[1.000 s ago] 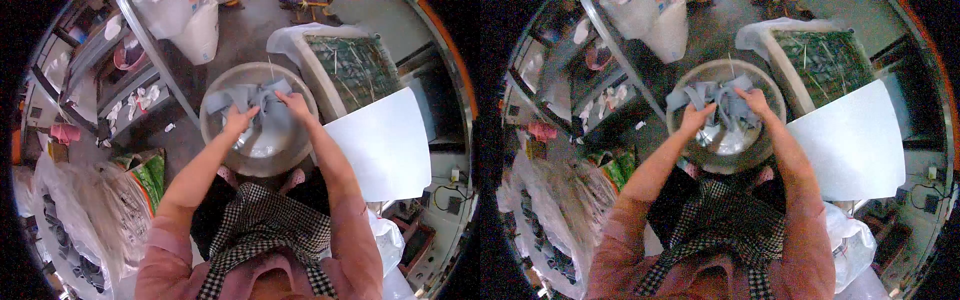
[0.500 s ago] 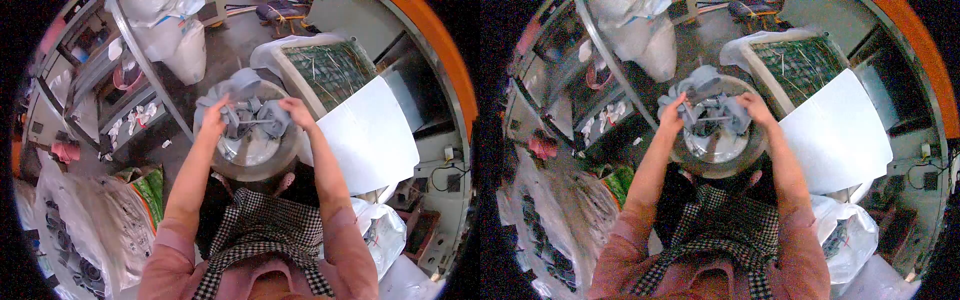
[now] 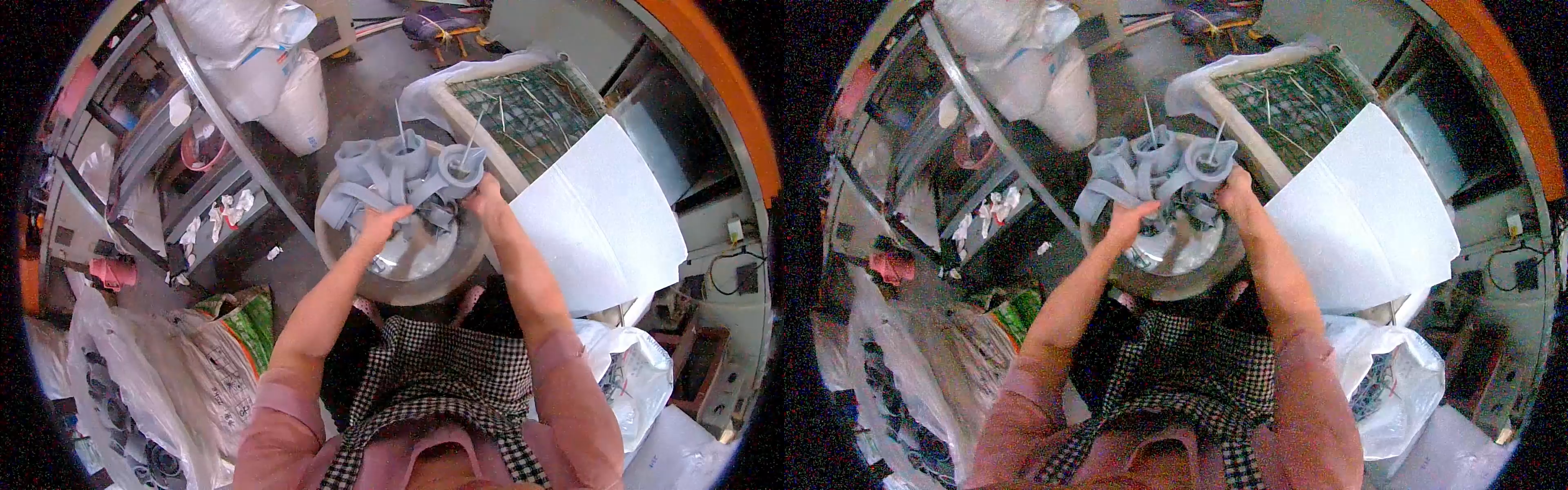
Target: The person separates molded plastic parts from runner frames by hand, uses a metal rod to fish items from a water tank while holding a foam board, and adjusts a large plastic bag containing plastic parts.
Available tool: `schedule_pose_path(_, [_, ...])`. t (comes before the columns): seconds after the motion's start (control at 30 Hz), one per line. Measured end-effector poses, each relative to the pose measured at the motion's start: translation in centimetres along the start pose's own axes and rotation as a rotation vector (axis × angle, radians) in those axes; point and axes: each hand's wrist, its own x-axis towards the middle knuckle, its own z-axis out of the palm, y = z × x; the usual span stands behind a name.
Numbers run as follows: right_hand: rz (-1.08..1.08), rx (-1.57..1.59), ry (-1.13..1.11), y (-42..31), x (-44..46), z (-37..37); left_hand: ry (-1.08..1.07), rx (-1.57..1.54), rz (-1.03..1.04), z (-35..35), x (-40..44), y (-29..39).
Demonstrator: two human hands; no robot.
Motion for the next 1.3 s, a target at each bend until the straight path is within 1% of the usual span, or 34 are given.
schedule_pose_path(0.03, [0.001,-0.016,-0.004,0.4,0.2,0.0,-0.078,0.110,-0.004,-0.1,0.0,-0.4])
schedule_pose_path(0.07, [0.001,-0.018,-0.007,0.4,0.4,-0.2,-0.076,0.110,-0.001,-0.2,-0.1,-0.8])
schedule_pose_path(0.13, [0.081,-0.034,-0.108,0.3,0.5,-0.8,-0.177,0.246,0.087,0.6,-1.1,1.1])
schedule_pose_path(0.17, [0.081,-0.034,-0.107,0.0,1.4,-1.8,-0.112,0.316,0.086,0.7,-1.1,1.8])
schedule_pose_path(0.2, [0.142,-0.245,-0.138,-0.5,3.7,-3.7,-0.113,0.316,0.086,0.3,-0.6,1.4])
schedule_pose_path(0.27, [0.200,-0.453,-0.166,-1.1,3.3,-3.6,-0.041,0.388,0.377,-1.1,0.7,0.2])
schedule_pose_path(0.33, [-0.144,-0.757,-0.164,-2.3,-2.0,0.0,-0.069,0.441,0.368,-1.3,0.0,2.5])
schedule_pose_path(0.37, [-0.213,-0.975,-0.346,-2.8,-1.9,-0.1,-0.092,0.427,0.324,-1.5,-0.4,2.8])
schedule_pose_path(0.4, [-0.215,-0.969,-0.344,-3.2,-1.7,-0.3,-0.116,0.414,0.279,-1.7,-0.6,3.0])
schedule_pose_path(0.5, [-0.536,-1.692,-0.337,-4.1,-1.2,-1.1,-0.195,0.397,0.278,-1.8,-0.7,2.3])
schedule_pose_path(0.53, [-0.534,-1.690,-0.333,-4.4,-1.0,-1.4,-0.199,0.398,0.277,-1.8,-0.7,1.8])
schedule_pose_path(0.6, [-0.315,-1.652,-0.527,-4.2,-0.9,-1.5,-0.222,0.500,0.342,-1.9,-0.9,1.9])
schedule_pose_path(0.63, [-0.311,-1.646,-0.533,-4.0,-1.3,-1.8,-0.220,0.506,0.338,-2.0,-1.0,2.4])
schedule_pose_path(0.7, [0.061,-0.882,-0.668,-4.1,-2.3,-2.4,-0.214,0.495,0.285,-2.1,-1.1,3.7])
schedule_pose_path(0.73, [0.061,-0.884,-0.675,-4.6,-2.5,-2.3,-0.207,0.497,0.288,-2.4,-0.9,3.8])
schedule_pose_path(0.8, [0.193,-0.662,-0.857,-5.5,-2.5,-2.1,-0.227,0.284,0.089,-3.0,-0.8,4.1])
schedule_pose_path(0.83, [0.168,-0.683,-0.850,-5.5,-2.3,-2.1,-0.221,0.283,0.088,-2.9,-0.9,4.2])
schedule_pose_path(0.87, [0.173,-0.686,-0.852,-5.2,-2.1,-1.9,-0.204,0.269,0.143,-2.7,-1.0,4.3])
schedule_pose_path(0.9, [-0.002,-0.910,-0.800,-4.8,-2.2,-1.4,-0.189,0.257,0.199,-2.4,-1.0,4.4])
schedule_pose_path(0.93, [-0.184,-1.126,-0.735,-4.4,-2.3,-1.0,-0.187,0.259,0.199,-2.4,-1.0,4.3])
schedule_pose_path(0.97, [-0.183,-1.143,-0.671,-4.0,-2.6,-0.7,-0.168,0.306,0.172,-2.4,-1.0,4.2])
schedule_pose_path(1.0, [-0.180,-1.140,-0.672,-4.0,-2.2,-0.9,-0.150,0.354,0.144,-2.5,-1.0,3.9])
schedule_pose_path(1.03, [-0.137,-1.227,-0.676,-4.0,-1.7,-1.0,-0.150,0.356,0.140,-2.7,-0.9,3.7])
schedule_pose_path(1.07, [-0.094,-1.315,-0.679,-3.8,-1.2,-1.1,-0.210,0.376,0.127,-3.0,-0.5,3.6])
schedule_pose_path(1.1, [-0.093,-1.315,-0.679,-3.4,-0.9,-1.4,-0.271,0.396,0.114,-3.1,-0.4,3.5])
schedule_pose_path(1.17, [-0.281,-1.367,-0.844,-2.5,-0.2,-2.1,-0.262,0.391,0.126,-3.1,-0.5,3.2])
schedule_pose_path(1.2, [-0.278,-1.364,-0.841,-2.1,-0.3,-2.2,-0.256,0.387,0.139,-3.0,-0.7,3.3])
schedule_pose_path(1.27, [-0.152,-1.384,-0.712,-1.4,-0.3,-2.3,-0.251,0.401,0.132,-2.9,-0.9,3.6])
schedule_pose_path(1.3, [-0.148,-1.381,-0.711,-0.6,-0.4,-2.2,-0.241,0.414,0.126,-2.9,-1.0,3.8])
